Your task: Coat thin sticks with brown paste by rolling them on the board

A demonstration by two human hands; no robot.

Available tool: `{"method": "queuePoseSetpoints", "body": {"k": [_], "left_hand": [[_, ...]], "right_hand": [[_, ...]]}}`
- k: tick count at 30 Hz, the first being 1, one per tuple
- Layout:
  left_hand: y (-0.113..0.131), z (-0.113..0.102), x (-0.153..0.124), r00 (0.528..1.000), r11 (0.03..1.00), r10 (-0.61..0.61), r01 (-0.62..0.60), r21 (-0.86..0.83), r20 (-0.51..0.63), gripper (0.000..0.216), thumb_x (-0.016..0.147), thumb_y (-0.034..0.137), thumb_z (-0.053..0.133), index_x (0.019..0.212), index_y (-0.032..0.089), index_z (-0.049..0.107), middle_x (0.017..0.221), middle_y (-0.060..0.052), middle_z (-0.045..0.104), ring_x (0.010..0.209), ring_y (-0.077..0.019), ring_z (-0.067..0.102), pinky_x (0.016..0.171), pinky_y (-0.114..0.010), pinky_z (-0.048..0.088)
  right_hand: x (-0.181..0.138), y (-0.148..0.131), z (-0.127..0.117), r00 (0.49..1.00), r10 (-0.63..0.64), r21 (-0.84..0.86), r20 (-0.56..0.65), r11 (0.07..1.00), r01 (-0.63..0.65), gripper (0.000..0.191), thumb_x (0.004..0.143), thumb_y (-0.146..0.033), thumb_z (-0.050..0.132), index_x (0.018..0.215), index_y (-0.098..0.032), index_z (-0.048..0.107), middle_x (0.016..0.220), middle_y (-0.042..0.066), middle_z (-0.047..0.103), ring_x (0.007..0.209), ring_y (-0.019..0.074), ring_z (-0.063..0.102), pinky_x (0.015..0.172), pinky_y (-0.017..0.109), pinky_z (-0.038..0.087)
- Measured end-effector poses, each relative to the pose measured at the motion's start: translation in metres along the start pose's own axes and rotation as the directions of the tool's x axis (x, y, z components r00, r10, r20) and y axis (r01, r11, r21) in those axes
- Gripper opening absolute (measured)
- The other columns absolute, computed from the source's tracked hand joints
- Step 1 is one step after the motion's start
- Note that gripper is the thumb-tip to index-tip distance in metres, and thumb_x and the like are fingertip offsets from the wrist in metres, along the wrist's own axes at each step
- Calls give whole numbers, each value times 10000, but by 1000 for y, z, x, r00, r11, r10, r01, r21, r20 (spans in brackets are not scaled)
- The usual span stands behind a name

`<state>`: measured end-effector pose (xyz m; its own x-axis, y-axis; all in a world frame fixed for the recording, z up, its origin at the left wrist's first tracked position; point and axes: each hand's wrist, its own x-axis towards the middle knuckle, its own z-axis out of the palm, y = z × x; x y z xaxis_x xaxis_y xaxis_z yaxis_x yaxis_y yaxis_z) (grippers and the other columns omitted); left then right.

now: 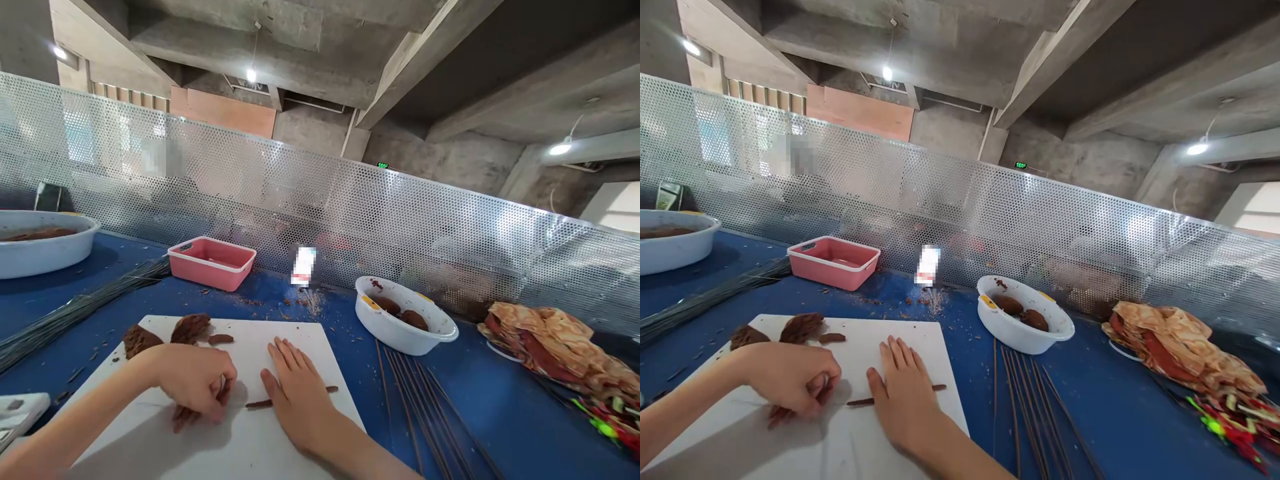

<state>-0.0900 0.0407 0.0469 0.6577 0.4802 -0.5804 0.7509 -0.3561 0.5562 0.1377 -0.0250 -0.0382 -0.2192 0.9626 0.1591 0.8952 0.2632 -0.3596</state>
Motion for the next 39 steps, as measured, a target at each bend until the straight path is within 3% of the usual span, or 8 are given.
{"method": "queuePoseSetpoints", "body": {"k": [4,8,13,17,26,29,36,39], "left_hand": [[1,6,1,999,997,20,-18,70,-30,57,726,279,618,701,230,603,576,8,691,525,-194,664,501,-247,471],[-4,6,9,985,992,-22,44,122,-172,169,806,311,562,664,220,571,592,-26,682,507,-213,654,510,-284,460],[-7,4,13,866,904,141,85,419,-480,123,858,293,535,803,227,624,942,-63,744,788,-250,694,694,-339,459],[-2,8,8,906,916,134,42,399,-402,103,841,261,543,819,247,643,912,-29,739,826,-242,683,702,-330,432],[28,44,-12,948,886,151,-4,464,-279,202,837,243,512,894,278,703,931,-71,760,869,-307,714,673,-372,412],[28,44,-8,957,898,143,-18,440,-254,209,826,242,512,876,283,712,915,-63,759,831,-296,719,639,-360,408],[9,26,15,911,892,163,28,451,-378,268,889,281,464,867,207,720,958,-145,762,911,-330,713,793,-413,511],[4,16,16,931,938,144,-20,347,-336,172,830,285,522,765,214,664,876,-122,773,832,-312,728,722,-382,528]], "right_hand": [[-13,-2,-2,997,11,-17,70,1000,-10,625,1095,-512,241,1630,-205,343,1702,30,240,1589,260,196,1298,504,187],[26,9,2,999,23,-32,45,999,-22,670,1088,-562,209,1637,-195,320,1701,38,242,1592,255,183,1300,515,145],[81,24,3,995,61,-10,80,998,-60,735,1082,-590,143,1642,-135,281,1707,78,227,1597,240,157,1300,493,126],[72,21,2,998,27,-6,54,1000,-27,721,1083,-588,148,1647,-155,268,1712,67,205,1598,233,149,1301,478,142],[-13,6,-6,997,-26,-37,77,999,29,645,1095,-527,222,1650,-202,268,1713,9,180,1596,232,153,1306,445,178],[-7,6,-8,994,-32,-34,105,999,35,633,1098,-519,234,1650,-211,273,1714,1,180,1596,229,158,1307,450,172],[41,8,-8,984,-107,6,141,994,107,638,1101,-545,194,1638,-220,311,1714,15,220,1595,211,166,1308,455,150],[44,8,-5,985,-115,12,130,993,115,625,1104,-531,199,1635,-224,322,1712,21,236,1594,210,175,1306,454,158]]}}
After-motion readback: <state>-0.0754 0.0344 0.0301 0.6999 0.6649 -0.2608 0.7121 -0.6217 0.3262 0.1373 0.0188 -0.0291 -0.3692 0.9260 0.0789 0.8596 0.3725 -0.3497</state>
